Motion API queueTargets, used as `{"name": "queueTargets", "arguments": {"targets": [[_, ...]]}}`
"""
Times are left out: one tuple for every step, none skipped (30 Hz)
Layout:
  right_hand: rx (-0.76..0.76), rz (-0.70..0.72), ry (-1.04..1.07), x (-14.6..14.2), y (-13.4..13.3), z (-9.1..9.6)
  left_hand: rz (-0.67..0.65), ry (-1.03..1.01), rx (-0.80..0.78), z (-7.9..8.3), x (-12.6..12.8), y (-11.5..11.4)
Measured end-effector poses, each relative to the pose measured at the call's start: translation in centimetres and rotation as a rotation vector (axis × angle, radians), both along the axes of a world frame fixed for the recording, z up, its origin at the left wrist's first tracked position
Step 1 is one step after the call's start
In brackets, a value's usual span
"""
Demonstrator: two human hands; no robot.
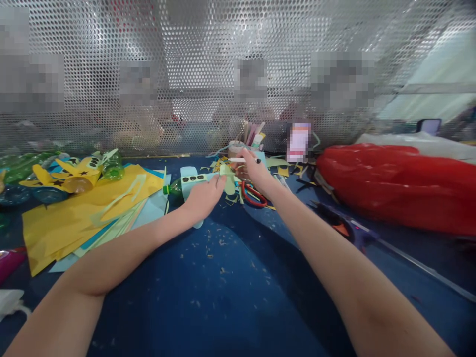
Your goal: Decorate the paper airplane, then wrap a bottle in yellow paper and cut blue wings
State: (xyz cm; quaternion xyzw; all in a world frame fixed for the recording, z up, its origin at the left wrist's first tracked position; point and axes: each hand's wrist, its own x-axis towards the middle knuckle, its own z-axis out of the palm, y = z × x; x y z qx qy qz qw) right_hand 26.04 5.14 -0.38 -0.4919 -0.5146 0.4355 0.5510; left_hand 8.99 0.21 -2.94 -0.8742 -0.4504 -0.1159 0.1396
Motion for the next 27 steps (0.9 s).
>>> {"name": "queueTargets", "arguments": {"targets": [[0.024,-0.020,-0.009,0.1,0.1,0.2,0.000,0.009,0.004,-0.2,-0.2,0.1],[0.061,-0.040,-0.026,0.2,0.1,0.4,0.002,0.019,0.009,-0.4,-0.3,0.3],[0.108,-0.056,-0.052,0.4,-0.1,0.5,0.003,0.030,0.015,-0.5,-0.5,0.4],[0.157,-0.066,-0.087,0.6,-0.3,0.6,0.003,0.042,0.020,-0.6,-0.6,0.4],[0.201,-0.074,-0.127,0.8,-0.8,0.6,0.000,0.054,0.025,-0.7,-0.7,0.5],[0.234,-0.087,-0.169,1.0,-1.3,0.4,-0.003,0.063,0.030,-0.8,-0.7,0.5],[0.247,-0.096,-0.209,1.2,-2.0,0.2,-0.004,0.068,0.036,-0.8,-0.7,0.5],[0.252,-0.113,-0.232,1.4,-2.8,-0.2,-0.004,0.071,0.042,-0.9,-0.7,0.5],[0.242,-0.130,-0.248,1.6,-3.7,-0.7,-0.003,0.074,0.049,-1.0,-0.6,0.5],[0.246,-0.135,-0.250,1.7,-4.5,-1.3,-0.002,0.078,0.058,-1.0,-0.6,0.4],[0.273,-0.145,-0.234,1.9,-5.3,-1.9,-0.002,0.085,0.064,-1.1,-0.6,0.4],[0.314,-0.163,-0.211,1.9,-6.0,-2.5,-0.006,0.092,0.066,-1.1,-0.5,0.3],[0.342,-0.142,-0.220,2.0,-6.5,-3.1,-0.011,0.097,0.064,-1.1,-0.5,0.2],[0.375,-0.116,-0.233,2.0,-6.9,-3.5,-0.012,0.096,0.057,-1.1,-0.5,0.1],[0.398,-0.083,-0.246,1.9,-7.2,-3.9,-0.010,0.092,0.047,-1.1,-0.5,0.0],[0.413,-0.045,-0.259,1.9,-7.4,-4.2,-0.009,0.087,0.037,-1.1,-0.4,-0.1],[0.420,-0.015,-0.266,1.8,-7.5,-4.5,-0.007,0.084,0.033,-1.2,-0.5,-0.2],[0.418,0.005,-0.270,1.7,-7.6,-4.7,-0.005,0.083,0.032,-1.2,-0.5,-0.2],[0.414,0.014,-0.275,1.7,-7.5,-4.8,-0.004,0.084,0.035,-1.3,-0.5,-0.3],[0.412,0.014,-0.283,1.6,-7.5,-4.9,-0.007,0.088,0.039,-1.4,-0.5,-0.3],[0.413,0.007,-0.293,1.6,-7.4,-5.1,-0.007,0.091,0.043,-1.5,-0.5,-0.3],[0.416,0.000,-0.305,1.7,-7.4,-5.2,-0.007,0.093,0.046,-1.6,-0.5,-0.3],[0.422,-0.010,-0.313,1.7,-7.3,-5.3,-0.006,0.095,0.047,-1.7,-0.6,-0.2],[0.428,-0.017,-0.320,1.7,-7.3,-5.4,-0.004,0.095,0.048,-1.8,-0.6,-0.2],[0.433,-0.022,-0.323,1.7,-7.3,-5.5,-0.002,0.093,0.048,-1.8,-0.5,-0.2],[0.435,-0.022,-0.330,1.7,-7.3,-5.6,-0.001,0.090,0.048,-1.8,-0.5,-0.2],[0.435,-0.018,-0.339,1.7,-7.3,-5.6,-0.002,0.088,0.048,-1.8,-0.5,-0.2]]}}
